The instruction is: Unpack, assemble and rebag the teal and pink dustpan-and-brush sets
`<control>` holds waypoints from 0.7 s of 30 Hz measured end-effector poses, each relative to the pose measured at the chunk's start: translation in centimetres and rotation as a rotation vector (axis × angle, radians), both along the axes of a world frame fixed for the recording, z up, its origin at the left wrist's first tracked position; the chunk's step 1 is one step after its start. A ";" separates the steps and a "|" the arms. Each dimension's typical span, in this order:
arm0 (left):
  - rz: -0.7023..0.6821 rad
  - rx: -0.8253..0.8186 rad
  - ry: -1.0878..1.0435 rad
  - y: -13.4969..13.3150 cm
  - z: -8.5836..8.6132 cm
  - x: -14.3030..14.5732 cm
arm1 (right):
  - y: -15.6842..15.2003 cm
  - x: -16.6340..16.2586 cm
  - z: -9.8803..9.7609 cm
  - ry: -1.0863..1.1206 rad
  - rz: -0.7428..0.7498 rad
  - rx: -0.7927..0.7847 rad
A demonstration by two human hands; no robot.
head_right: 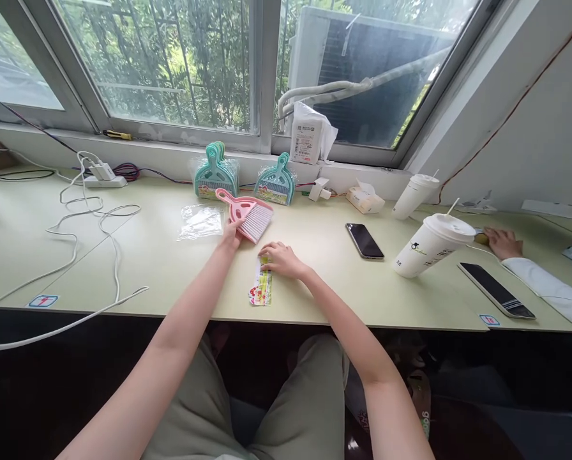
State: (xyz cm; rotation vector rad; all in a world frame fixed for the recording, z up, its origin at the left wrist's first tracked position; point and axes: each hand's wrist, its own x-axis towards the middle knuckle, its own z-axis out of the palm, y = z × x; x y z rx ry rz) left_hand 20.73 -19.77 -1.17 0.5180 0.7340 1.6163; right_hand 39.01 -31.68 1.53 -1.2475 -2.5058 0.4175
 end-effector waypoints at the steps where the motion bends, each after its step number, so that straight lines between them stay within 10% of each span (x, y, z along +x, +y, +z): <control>1: 0.001 -0.019 -0.013 0.1 -0.2 -0.1 | 0.4 0.0 0.1 0.016 -0.001 -0.032; 7: -0.039 0.006 0.000 -0.3 -0.3 0.3 | 4.2 0.1 0.8 0.342 0.074 -0.249; 12: -0.295 0.090 0.134 -2.4 0.6 1.6 | 7.1 1.4 0.4 0.767 -0.295 0.071; 21: -0.544 0.311 0.184 -6.0 2.6 4.6 | 5.3 3.5 -0.4 0.580 -0.615 0.339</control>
